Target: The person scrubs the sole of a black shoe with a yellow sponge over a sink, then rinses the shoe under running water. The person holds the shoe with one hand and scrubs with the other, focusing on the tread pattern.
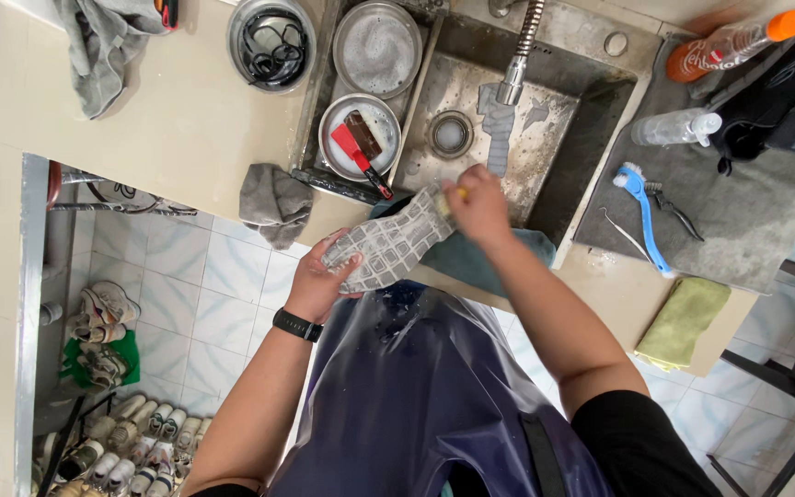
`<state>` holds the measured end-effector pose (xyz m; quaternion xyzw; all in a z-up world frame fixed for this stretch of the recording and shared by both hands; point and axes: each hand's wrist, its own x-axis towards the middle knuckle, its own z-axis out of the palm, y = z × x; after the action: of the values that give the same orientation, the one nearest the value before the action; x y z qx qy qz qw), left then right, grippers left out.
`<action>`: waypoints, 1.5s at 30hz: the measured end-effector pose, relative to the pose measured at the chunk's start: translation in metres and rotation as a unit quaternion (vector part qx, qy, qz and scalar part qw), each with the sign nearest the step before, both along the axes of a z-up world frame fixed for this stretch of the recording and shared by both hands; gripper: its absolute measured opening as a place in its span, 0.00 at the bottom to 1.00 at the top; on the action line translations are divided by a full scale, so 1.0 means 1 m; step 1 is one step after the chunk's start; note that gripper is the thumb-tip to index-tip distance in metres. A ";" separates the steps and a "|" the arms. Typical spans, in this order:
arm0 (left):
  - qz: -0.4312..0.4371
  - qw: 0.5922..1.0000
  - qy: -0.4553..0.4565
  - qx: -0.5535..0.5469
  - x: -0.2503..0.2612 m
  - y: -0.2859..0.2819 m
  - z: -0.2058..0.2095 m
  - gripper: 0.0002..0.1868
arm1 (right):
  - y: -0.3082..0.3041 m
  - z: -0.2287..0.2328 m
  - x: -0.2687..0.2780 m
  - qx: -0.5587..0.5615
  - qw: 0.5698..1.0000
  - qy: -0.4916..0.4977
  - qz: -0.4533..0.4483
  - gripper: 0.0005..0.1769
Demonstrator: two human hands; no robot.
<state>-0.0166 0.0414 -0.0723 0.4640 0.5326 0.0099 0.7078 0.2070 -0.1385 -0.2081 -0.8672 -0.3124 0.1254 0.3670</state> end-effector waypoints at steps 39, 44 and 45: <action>-0.056 0.998 -0.009 0.006 -0.002 -0.003 0.007 0.33 | 0.002 0.037 -0.026 0.028 0.994 -0.085 0.068 0.21; -0.060 0.998 -0.007 0.010 0.000 -0.002 0.015 0.32 | -0.020 -0.056 0.018 -0.176 0.977 0.106 -0.055 0.27; -0.056 0.998 -0.010 0.008 -0.001 -0.001 0.009 0.33 | -0.013 -0.035 0.006 -0.100 0.991 0.073 -0.043 0.20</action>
<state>-0.0179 0.0401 -0.0628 0.4989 0.4983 -0.0206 0.7088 0.2134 -0.1513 -0.2428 -0.9006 -0.2334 0.2031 0.3054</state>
